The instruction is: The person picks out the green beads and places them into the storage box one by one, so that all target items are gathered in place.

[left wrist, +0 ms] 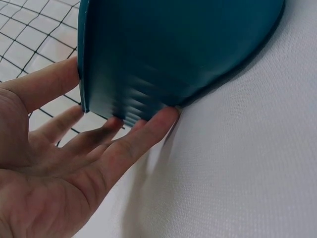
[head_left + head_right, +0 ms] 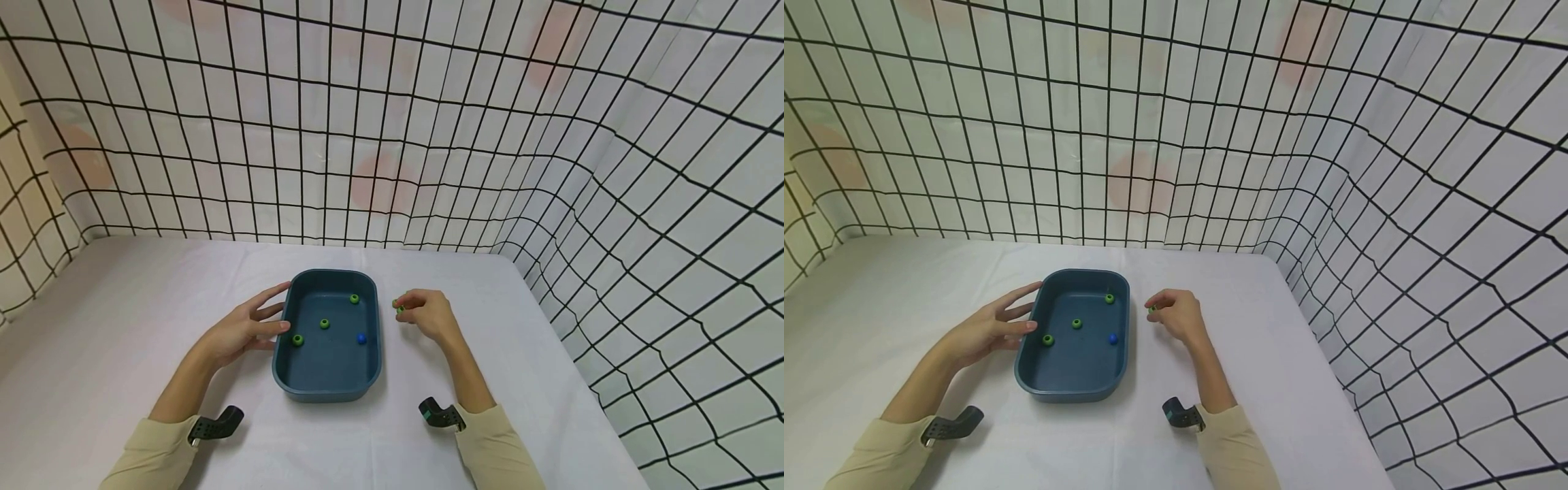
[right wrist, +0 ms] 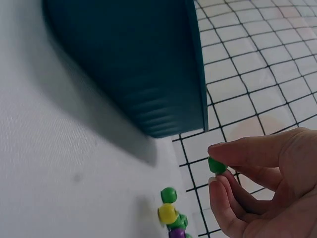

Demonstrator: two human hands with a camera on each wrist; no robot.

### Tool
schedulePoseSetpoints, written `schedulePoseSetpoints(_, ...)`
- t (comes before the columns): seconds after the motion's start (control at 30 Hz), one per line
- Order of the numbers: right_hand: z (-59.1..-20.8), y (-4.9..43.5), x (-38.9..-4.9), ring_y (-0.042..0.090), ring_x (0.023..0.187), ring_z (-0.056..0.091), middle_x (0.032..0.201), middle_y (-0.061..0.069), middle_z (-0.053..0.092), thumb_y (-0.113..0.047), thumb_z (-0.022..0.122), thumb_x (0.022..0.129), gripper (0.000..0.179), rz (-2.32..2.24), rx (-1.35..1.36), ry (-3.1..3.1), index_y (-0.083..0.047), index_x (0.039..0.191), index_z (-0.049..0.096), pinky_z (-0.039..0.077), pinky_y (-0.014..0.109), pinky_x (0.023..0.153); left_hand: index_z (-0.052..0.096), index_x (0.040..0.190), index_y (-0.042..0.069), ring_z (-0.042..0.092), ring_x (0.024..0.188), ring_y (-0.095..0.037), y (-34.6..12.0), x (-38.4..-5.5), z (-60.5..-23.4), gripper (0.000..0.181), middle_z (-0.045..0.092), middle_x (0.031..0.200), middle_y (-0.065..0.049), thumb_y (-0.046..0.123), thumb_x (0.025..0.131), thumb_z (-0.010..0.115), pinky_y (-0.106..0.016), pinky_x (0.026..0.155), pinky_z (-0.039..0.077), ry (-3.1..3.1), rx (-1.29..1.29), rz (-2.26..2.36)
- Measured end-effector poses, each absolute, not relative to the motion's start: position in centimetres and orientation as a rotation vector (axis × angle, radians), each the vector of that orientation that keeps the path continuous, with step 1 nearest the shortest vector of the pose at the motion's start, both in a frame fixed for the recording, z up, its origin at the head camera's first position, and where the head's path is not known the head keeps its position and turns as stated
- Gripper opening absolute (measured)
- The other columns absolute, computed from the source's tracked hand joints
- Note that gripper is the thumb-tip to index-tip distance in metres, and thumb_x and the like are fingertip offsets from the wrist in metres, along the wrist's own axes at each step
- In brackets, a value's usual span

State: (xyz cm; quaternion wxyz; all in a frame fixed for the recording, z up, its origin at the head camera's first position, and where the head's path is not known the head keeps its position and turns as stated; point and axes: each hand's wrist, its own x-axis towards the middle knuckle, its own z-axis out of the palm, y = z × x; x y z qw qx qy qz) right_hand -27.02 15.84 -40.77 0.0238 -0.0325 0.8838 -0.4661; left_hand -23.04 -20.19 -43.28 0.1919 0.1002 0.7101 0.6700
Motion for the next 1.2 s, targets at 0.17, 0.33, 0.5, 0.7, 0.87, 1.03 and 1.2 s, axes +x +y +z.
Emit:
schedulePoseSetpoints(0.17, -39.6, 15.1, -26.3, 0.019, 0.079, 0.065, 0.092, 0.005, 0.072, -0.008, 0.079, 0.085, 0.013, -1.479, -0.173, 2.703, -0.012, 0.097, 0.079, 0.052, 0.033, 0.071, 0.014, 0.164, 0.026, 0.037, 0.143, -0.053, -20.2, -23.1, -43.3, 0.088, 0.006, 0.169, -0.026, 0.014, 0.096, 0.068, -0.055, 0.097, 0.054, 1.991, 0.285, 1.882)
schedulePoseSetpoints(0.33, -38.6, 14.3, -25.5, 0.019, 0.081, 0.065, 0.091, 0.005, 0.072, -0.008, 0.078, 0.085, 0.014, -1.52, -0.253, 2.664, -0.011, 0.099, 0.079, 0.053, 0.036, 0.074, 0.014, 0.164, 0.026, 0.038, 0.143, -0.052, -20.3, -23.1, -43.3, 0.088, 0.006, 0.169, -0.026, 0.014, 0.096, 0.068, -0.055, 0.097, 0.054, 1.987, 0.286, 1.884)
schedulePoseSetpoints(0.5, -38.2, 13.6, -24.8, 0.017, 0.082, 0.067, 0.092, 0.004, 0.074, -0.006, 0.078, 0.086, 0.014, -1.516, -0.328, 2.648, -0.01, 0.099, 0.079, 0.055, 0.036, 0.076, 0.014, 0.164, 0.027, 0.039, 0.142, -0.052, -20.3, -23.0, -43.4, 0.087, 0.007, 0.169, -0.025, 0.014, 0.097, 0.068, -0.054, 0.096, 0.055, 1.987, 0.287, 1.882)
schedulePoseSetpoints(0.7, -37.7, 12.4, -23.9, 0.017, 0.083, 0.066, 0.091, 0.001, 0.073, -0.008, 0.079, 0.086, 0.015, -1.475, -0.399, 2.628, -0.011, 0.101, 0.078, 0.052, 0.032, 0.073, 0.014, 0.164, 0.027, 0.039, 0.142, -0.051, -20.3, -23.0, -43.5, 0.088, 0.006, 0.169, -0.025, 0.014, 0.097, 0.068, -0.053, 0.095, 0.056, 1.979, 0.291, 1.887)
schedulePoseSetpoints(0.87, -37.6, 11.5, -23.3, 0.017, 0.082, 0.064, 0.091, 0.002, 0.072, -0.008, 0.077, 0.088, 0.014, -1.451, -0.447, 2.612, -0.012, 0.101, 0.078, 0.054, 0.031, 0.072, 0.014, 0.164, 0.027, 0.04, 0.141, -0.051, -20.3, -23.0, -43.4, 0.087, 0.007, 0.169, -0.025, 0.013, 0.097, 0.067, -0.053, 0.095, 0.056, 1.981, 0.288, 1.888)
schedulePoseSetpoints(1.03, -37.7, 11.0, -23.1, 0.017, 0.08, 0.065, 0.09, 0.003, 0.071, -0.007, 0.078, 0.088, 0.014, -1.456, -0.491, 2.595, -0.011, 0.101, 0.077, 0.057, 0.03, 0.073, 0.014, 0.164, 0.027, 0.042, 0.14, -0.051, -20.3, -23.0, -43.4, 0.087, 0.008, 0.169, -0.025, 0.013, 0.097, 0.067, -0.053, 0.095, 0.056, 1.978, 0.288, 1.892)
schedulePoseSetpoints(1.2, -37.9, 10.7, -23.0, 0.017, 0.08, 0.064, 0.09, 0.004, 0.071, -0.008, 0.078, 0.088, 0.015, -1.441, -0.532, 2.576, -0.007, 0.103, 0.077, 0.056, 0.029, 0.072, 0.014, 0.164, 0.027, 0.041, 0.141, -0.051, -20.3, -23.0, -43.4, 0.087, 0.007, 0.169, -0.026, 0.013, 0.097, 0.067, -0.053, 0.095, 0.056, 1.98, 0.289, 1.889)
